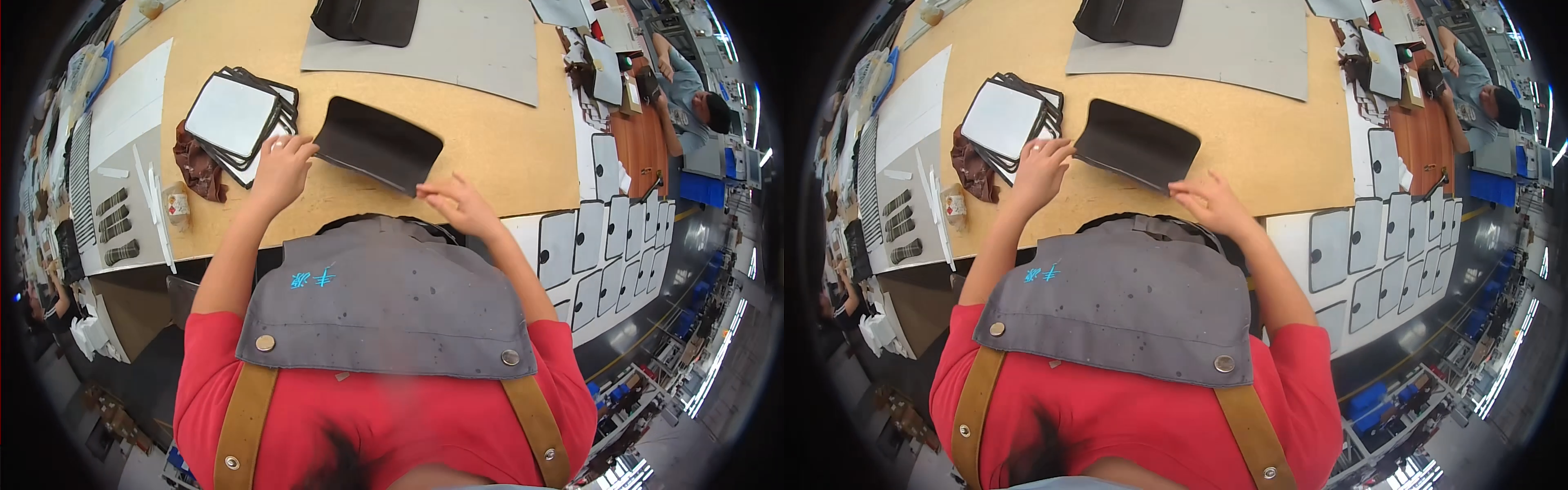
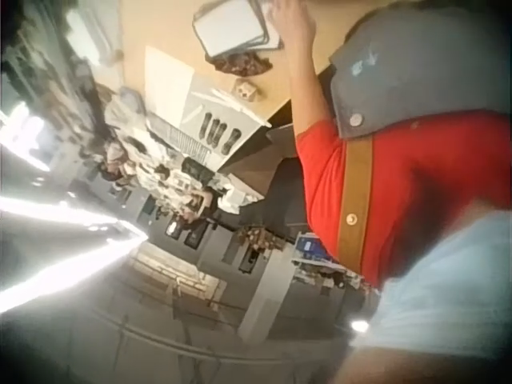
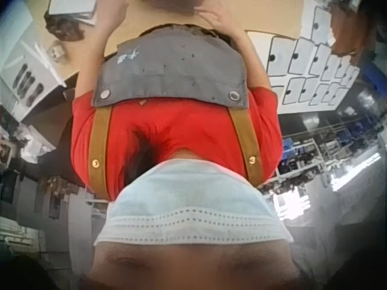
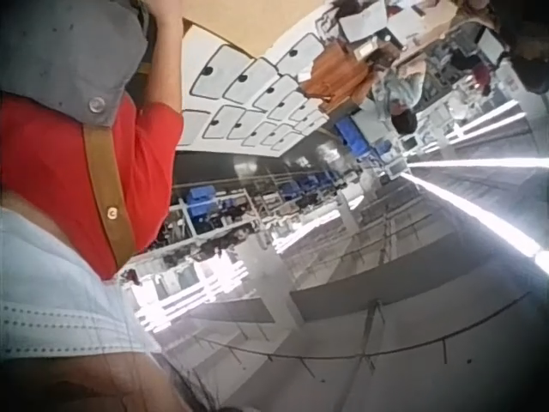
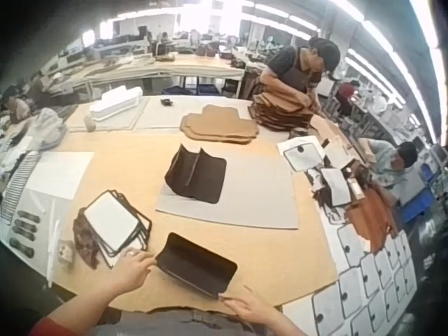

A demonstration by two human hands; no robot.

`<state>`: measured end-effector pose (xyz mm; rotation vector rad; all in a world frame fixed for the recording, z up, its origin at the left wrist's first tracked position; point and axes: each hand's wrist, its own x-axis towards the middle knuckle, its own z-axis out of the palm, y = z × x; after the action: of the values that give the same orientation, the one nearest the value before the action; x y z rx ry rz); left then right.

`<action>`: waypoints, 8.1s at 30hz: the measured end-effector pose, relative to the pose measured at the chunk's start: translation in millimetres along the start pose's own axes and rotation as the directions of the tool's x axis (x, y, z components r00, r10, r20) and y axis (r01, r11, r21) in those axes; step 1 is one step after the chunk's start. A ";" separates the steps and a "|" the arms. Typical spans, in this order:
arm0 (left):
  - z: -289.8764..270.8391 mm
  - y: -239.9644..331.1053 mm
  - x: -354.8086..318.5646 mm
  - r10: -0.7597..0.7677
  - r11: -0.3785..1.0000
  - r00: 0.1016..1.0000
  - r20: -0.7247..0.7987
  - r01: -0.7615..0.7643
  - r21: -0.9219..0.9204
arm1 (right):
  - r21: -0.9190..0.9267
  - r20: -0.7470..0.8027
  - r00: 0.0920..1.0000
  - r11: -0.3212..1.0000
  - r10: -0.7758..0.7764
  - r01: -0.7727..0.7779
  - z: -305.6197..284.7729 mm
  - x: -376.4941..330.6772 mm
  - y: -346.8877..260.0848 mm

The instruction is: Assembling leather bag components by aligning and pressing pieces together.

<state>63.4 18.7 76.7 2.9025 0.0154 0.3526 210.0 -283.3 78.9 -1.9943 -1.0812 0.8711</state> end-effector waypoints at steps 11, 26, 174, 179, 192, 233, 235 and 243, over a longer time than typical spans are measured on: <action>56.0 24.9 -41.8 -0.370 0.256 0.484 0.793 0.874 -0.414 | -0.177 -0.485 0.872 0.984 -0.066 -0.024 23.7 78.9 73.1; 19.4 19.6 27.1 0.043 -0.113 0.427 0.903 0.900 -0.420 | -0.461 -0.196 0.981 0.883 -0.003 -0.089 12.0 114.0 53.6; 53.4 -121.8 -6.0 -0.600 0.799 0.725 0.339 0.570 0.194 | -0.440 -0.329 0.944 0.878 0.040 -0.190 67.0 -3.2 67.1; 65.5 -127.4 0.2 -0.558 0.829 0.753 0.350 0.522 0.200 | -0.427 -0.359 0.933 0.884 0.028 -0.191 66.7 -4.2 66.9; 23.1 -184.3 -14.2 -0.903 0.428 0.428 -0.036 0.892 -0.146 | -0.354 -0.480 0.877 0.917 -0.010 -0.183 63.4 -0.6 76.5; 154.4 64.8 88.8 -0.374 0.266 0.769 0.519 0.625 -0.734 | 0.025 -0.524 0.848 0.997 0.075 -0.073 29.8 105.6 80.3; 148.6 68.9 89.7 -0.404 0.494 0.844 0.352 0.525 -0.693 | 0.166 -0.315 0.932 0.977 0.179 -0.132 19.6 108.1 79.8; 139.1 77.7 103.9 -0.433 0.561 0.876 0.213 0.447 -0.697 | 0.340 -0.260 0.918 0.918 0.300 -0.204 10.5 113.4 70.7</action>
<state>196.2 -83.0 -13.9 1.9886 0.4843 0.1735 278.7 -210.2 -10.1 -1.9459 -0.4808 0.7706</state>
